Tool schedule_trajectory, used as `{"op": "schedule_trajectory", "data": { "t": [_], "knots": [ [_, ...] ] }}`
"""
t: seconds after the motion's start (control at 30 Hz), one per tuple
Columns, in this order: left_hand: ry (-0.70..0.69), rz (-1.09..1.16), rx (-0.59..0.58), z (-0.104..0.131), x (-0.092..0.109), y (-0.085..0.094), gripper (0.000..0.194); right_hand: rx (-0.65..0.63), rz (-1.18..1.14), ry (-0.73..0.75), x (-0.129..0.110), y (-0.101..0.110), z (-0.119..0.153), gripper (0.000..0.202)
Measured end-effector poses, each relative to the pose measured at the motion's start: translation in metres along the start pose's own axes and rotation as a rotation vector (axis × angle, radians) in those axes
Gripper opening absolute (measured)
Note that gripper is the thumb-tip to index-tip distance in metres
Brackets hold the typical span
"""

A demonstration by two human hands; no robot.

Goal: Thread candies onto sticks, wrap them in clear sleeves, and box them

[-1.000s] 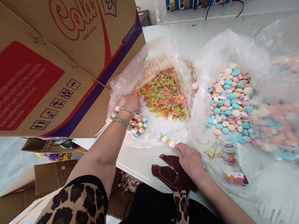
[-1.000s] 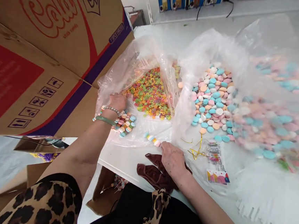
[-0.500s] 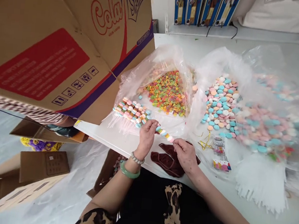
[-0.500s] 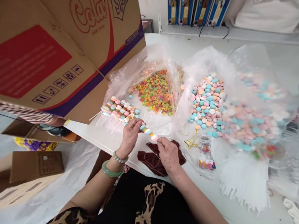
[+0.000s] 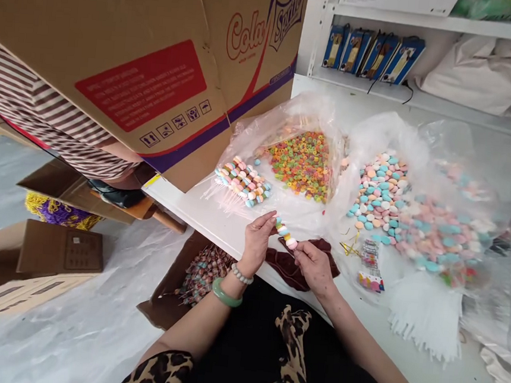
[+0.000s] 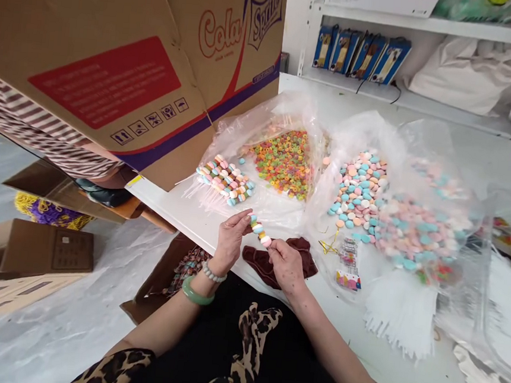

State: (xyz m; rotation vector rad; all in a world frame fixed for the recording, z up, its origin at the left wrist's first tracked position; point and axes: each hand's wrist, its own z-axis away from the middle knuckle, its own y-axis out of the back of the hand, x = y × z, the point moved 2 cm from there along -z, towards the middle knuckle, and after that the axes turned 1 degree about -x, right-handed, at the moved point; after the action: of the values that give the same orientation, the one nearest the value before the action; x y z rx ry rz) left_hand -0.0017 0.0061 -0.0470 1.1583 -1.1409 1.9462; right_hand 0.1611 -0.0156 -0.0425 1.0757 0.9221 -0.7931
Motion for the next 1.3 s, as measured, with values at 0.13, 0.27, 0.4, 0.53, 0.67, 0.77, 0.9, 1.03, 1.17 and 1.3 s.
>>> {"op": "schedule_trajectory", "data": {
  "t": [0.13, 0.27, 0.4, 0.53, 0.67, 0.77, 0.9, 1.03, 1.17, 1.3],
  "knots": [
    [-0.120, -0.162, 0.061, 0.005, -0.018, 0.001, 0.035, 0.019, 0.078, 0.004, -0.005, -0.009, 0.002, 0.020],
    [-0.151, -0.306, 0.015, 0.000, -0.020, 0.008, 0.028, 0.076, 0.115, 0.007, -0.004, -0.013, -0.001, 0.022],
    [0.117, -0.108, -0.034, -0.014, -0.015, 0.021, 0.031, 0.064, 0.129, -0.026, 0.004, -0.012, -0.006, 0.020],
    [0.259, 0.018, -0.035, -0.016, -0.019, 0.021, 0.032, 0.028, 0.132, 0.045, 0.010, -0.016, -0.007, 0.017],
    [0.170, 0.001, 0.080, -0.006, -0.033, 0.012, 0.030, 0.095, 0.153, 0.030, 0.019, -0.020, -0.010, 0.017],
    [0.106, -0.092, 0.121, -0.002, -0.042, 0.005, 0.030, 0.127, 0.079, 0.005, 0.027, -0.019, -0.014, 0.019],
    [0.158, -0.163, 0.132, -0.004, -0.047, 0.000, 0.027, 0.150, 0.054, 0.002, 0.034, -0.013, -0.021, 0.023],
    [0.203, -0.193, 0.096, -0.006, -0.040, -0.007, 0.029, 0.051, 0.070, 0.011, 0.037, -0.010, -0.020, 0.023],
    [0.311, -0.268, -0.049, -0.011, -0.029, -0.017, 0.049, 0.068, 0.152, 0.057, 0.032, -0.009, -0.015, 0.022],
    [0.142, -0.440, 0.059, -0.024, -0.013, -0.012, 0.056, 0.205, 0.535, 0.138, 0.020, 0.000, -0.008, 0.024]
  ]
}}
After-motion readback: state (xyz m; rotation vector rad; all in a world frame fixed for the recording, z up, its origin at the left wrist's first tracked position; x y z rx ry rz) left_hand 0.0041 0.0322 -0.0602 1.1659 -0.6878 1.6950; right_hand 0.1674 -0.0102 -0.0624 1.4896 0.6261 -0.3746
